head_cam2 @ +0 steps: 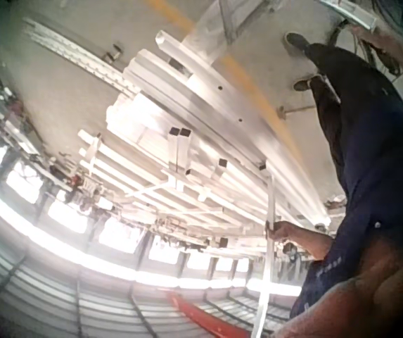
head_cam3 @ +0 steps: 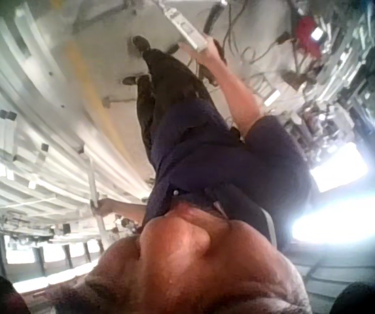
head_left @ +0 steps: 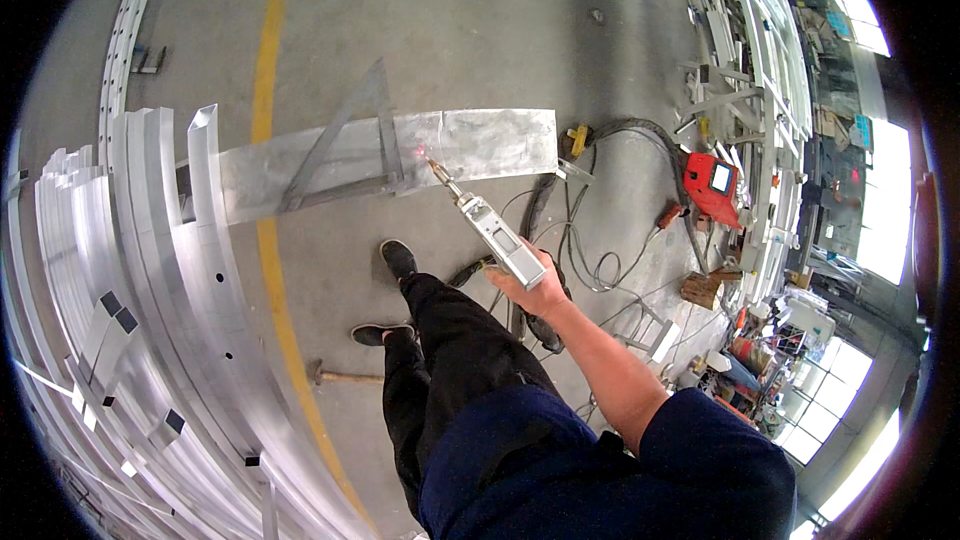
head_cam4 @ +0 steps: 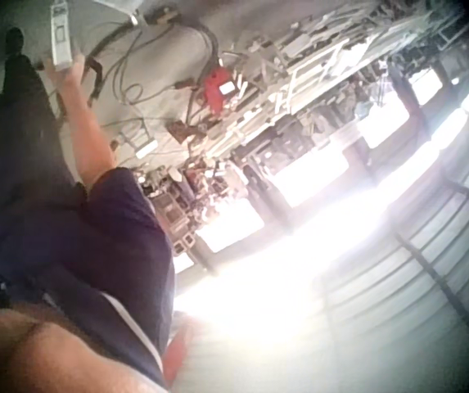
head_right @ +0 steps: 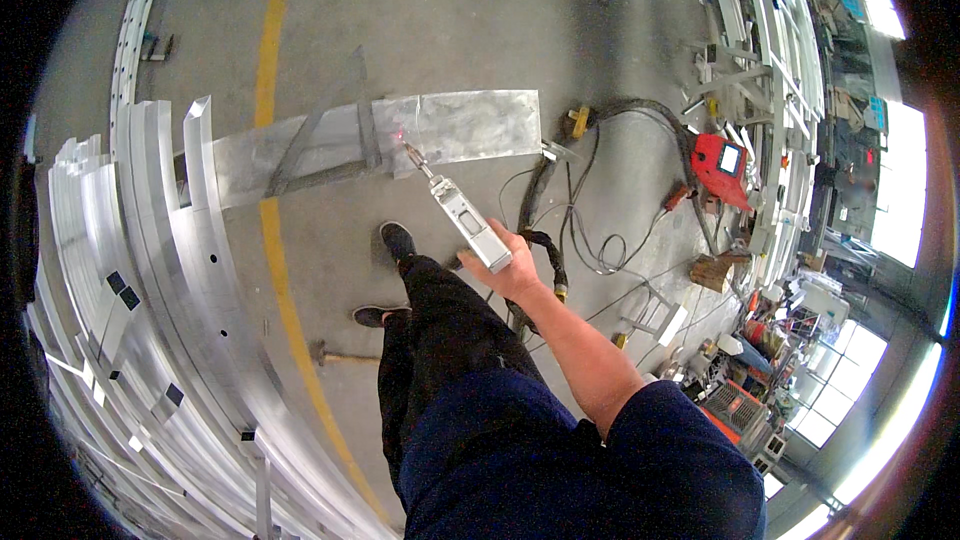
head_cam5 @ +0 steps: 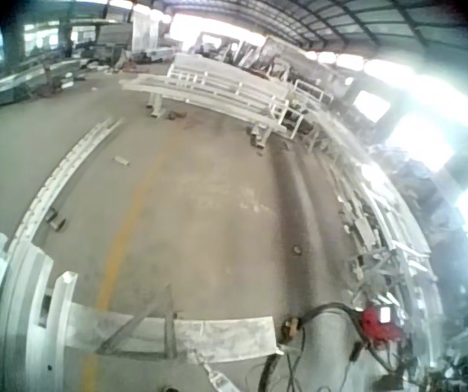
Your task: The person uses a handheld welding tool to join aluminum frame pieces in a workshop. They position the pieces, weld along seams, and reposition the frames repeatedly to complete multiple joints.
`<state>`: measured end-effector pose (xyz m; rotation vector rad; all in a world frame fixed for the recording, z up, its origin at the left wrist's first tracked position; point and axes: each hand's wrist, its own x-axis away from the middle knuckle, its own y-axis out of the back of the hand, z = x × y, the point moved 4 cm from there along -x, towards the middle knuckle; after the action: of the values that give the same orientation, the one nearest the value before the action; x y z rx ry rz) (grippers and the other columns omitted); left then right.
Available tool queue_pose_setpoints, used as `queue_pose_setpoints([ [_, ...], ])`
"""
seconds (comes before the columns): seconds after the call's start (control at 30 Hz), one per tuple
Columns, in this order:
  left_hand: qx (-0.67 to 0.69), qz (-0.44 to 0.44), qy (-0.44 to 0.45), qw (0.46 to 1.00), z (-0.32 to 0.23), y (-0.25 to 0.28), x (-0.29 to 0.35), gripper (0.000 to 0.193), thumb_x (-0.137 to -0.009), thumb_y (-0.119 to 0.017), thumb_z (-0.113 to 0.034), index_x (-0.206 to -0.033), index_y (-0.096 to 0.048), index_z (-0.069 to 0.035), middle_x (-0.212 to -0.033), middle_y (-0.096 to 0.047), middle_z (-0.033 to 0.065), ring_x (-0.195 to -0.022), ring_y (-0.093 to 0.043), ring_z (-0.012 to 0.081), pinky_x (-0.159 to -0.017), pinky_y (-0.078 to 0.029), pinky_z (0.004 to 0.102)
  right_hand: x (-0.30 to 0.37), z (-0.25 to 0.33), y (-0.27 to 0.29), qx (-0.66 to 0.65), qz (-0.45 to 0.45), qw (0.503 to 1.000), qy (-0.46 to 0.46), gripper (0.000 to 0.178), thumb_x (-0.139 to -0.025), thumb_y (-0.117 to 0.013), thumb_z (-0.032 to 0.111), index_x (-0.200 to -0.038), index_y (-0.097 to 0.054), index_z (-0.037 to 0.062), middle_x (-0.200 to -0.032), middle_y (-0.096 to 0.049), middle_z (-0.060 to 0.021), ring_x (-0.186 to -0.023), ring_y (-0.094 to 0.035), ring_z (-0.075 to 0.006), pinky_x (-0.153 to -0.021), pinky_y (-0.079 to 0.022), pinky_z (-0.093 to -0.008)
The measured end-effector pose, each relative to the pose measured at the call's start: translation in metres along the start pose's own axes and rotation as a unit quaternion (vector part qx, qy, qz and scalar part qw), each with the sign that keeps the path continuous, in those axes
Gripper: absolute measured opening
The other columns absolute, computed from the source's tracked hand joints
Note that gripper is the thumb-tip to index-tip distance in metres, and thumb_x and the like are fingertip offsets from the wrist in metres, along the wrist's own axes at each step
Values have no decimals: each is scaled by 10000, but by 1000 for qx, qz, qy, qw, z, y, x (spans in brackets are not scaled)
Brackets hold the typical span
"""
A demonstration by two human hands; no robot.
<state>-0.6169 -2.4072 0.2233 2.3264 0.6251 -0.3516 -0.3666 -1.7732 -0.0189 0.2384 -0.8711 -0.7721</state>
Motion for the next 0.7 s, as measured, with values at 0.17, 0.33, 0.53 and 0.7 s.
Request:
queue_pose_setpoints([
  [0.17, -451, 100, -299, 835, -4, 10, -5, 233, -922, -623, -206, -794, -661, -15, -762, -673, 133, -684, -660, 295, -591, -524, 409, 2, -12, -8, -6, -9, 1000, 19, 582, -769, -772, 295, -1226, -559, 4, -990, -703, -138, -903, -687, -233, -824, -524, -333],
  [0.33, -440, 95, -365, 815, 8, 18, -8, 287, -976, -568, -295, -822, -609, -57, -747, -676, 94, -622, -657, 298, -534, -522, 414, 4, -7, -5, 8, -13, 1000, 27, 501, -788, -776, 229, -1196, -574, 19, -975, -679, -85, -887, -637, -162, -824, -514, -304],
  [0.53, -393, 106, -329, 852, 40, 29, -20, 287, -964, -589, -320, -905, -586, -39, -763, -665, 96, -637, -658, 295, -544, -531, 404, 1, -13, 2, 47, 2, 999, 6, 591, -776, -784, 278, -1252, -550, 17, -995, -693, -106, -906, -660, -182, -840, -515, -306],
  [0.7, -225, 64, -9, 972, 104, 82, -26, 269, -918, -605, -274, -980, -576, -14, -840, -655, 116, -745, -656, 283, -667, -530, 403, 4, -18, -8, 43, 19, 996, -80, 515, -769, -812, 329, -1158, -638, 42, -976, -708, -86, -902, -661, -175, -828, -522, -318],
])
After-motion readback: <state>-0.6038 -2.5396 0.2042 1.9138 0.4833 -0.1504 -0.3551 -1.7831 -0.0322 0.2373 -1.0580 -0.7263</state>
